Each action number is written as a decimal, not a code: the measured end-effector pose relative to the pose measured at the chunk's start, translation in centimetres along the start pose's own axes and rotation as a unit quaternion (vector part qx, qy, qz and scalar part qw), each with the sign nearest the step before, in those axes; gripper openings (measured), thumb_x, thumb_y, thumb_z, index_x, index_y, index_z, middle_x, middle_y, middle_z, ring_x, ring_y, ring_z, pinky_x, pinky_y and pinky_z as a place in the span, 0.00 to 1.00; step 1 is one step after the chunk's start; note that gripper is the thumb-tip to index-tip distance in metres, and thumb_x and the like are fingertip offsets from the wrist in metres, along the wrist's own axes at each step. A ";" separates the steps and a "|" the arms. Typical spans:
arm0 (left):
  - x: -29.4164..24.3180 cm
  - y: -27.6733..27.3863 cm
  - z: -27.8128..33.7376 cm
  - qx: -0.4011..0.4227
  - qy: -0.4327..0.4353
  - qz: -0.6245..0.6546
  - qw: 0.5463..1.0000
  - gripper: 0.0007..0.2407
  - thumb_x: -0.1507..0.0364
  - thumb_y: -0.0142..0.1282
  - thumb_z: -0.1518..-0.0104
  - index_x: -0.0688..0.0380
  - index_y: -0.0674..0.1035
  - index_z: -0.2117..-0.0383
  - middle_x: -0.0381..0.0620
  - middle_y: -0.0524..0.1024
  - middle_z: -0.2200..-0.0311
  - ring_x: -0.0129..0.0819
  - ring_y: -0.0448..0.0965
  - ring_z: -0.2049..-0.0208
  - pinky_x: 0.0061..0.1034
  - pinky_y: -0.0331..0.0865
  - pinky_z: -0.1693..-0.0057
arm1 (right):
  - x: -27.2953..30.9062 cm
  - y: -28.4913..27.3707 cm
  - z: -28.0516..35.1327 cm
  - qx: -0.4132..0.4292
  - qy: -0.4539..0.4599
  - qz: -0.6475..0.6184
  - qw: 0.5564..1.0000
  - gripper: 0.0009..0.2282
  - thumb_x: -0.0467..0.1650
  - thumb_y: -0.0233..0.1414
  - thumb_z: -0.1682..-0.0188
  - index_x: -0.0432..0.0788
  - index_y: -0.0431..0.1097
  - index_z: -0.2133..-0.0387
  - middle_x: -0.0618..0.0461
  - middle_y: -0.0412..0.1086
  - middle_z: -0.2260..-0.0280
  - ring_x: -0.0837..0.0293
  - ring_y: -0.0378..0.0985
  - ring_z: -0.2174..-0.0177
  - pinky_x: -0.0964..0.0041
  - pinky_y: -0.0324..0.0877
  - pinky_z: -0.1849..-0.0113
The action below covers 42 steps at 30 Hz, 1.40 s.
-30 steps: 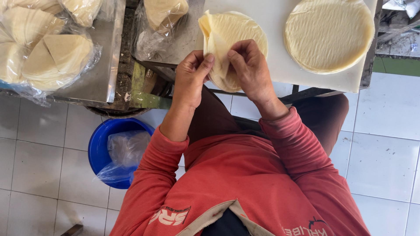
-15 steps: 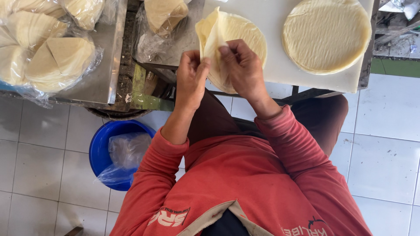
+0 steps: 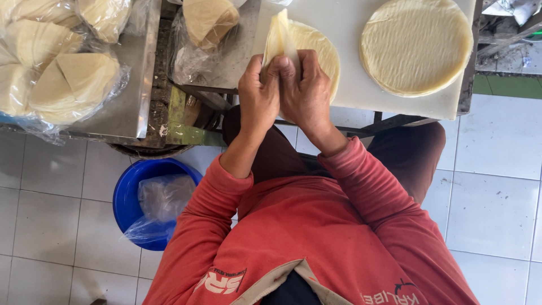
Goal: The person separates thin dough wrappers by hand from a stack on a workspace, placing them into new piles.
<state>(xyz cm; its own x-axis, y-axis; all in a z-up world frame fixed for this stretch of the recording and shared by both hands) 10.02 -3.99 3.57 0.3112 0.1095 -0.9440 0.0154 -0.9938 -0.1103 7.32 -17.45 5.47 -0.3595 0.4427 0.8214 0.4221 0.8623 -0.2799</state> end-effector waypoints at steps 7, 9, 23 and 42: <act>4.7 -1.8 -2.1 0.011 -0.082 0.208 0.975 0.09 0.69 0.56 0.28 0.65 0.78 0.56 0.38 0.73 0.69 0.20 0.67 0.69 0.20 0.64 0.60 | -8.2 -1.9 -3.1 -0.039 0.100 -0.339 0.935 0.11 0.35 0.52 0.37 0.38 0.71 0.62 0.55 0.70 0.68 0.67 0.68 0.68 0.69 0.68 0.65; 6.8 -2.6 -3.1 0.000 -0.136 0.229 0.964 0.08 0.70 0.55 0.31 0.64 0.79 0.59 0.39 0.78 0.68 0.21 0.73 0.69 0.20 0.70 0.60 | -10.3 -4.0 -3.6 -0.073 0.127 -0.355 0.923 0.09 0.33 0.52 0.38 0.38 0.72 0.62 0.55 0.71 0.66 0.66 0.70 0.66 0.70 0.70 0.62; 4.3 -5.1 -6.3 0.037 -0.012 -0.189 0.981 0.14 0.64 0.54 0.32 0.66 0.78 0.54 0.54 0.82 0.67 0.40 0.82 0.67 0.35 0.73 0.58 | -10.3 -25.5 -7.2 -0.101 0.242 -0.422 0.868 0.09 0.30 0.46 0.43 0.36 0.69 0.55 0.45 0.74 0.60 0.52 0.81 0.60 0.56 0.79 0.55; 4.2 -6.0 -5.0 -0.003 0.024 -0.214 0.977 0.18 0.62 0.59 0.32 0.67 0.78 0.49 0.56 0.82 0.59 0.43 0.85 0.57 0.35 0.76 0.51 | -8.3 -11.4 -3.3 0.136 -0.124 0.412 0.893 0.08 0.32 0.60 0.43 0.39 0.74 0.63 0.50 0.71 0.71 0.57 0.75 0.77 0.64 0.70 0.78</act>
<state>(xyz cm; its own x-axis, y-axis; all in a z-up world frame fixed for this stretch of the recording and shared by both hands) 15.95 2.30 1.84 0.3189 0.5138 -0.7964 0.1594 -0.8574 -0.4893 8.25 -31.75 3.43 -0.2080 0.9656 0.1559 0.4231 0.2325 -0.8757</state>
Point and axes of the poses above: each hand's wrist, its own z-axis away from the middle knuckle, its own y-axis out of the palm, x = y × z, the point moved 9 cm from there along -z, towards the middle knuckle
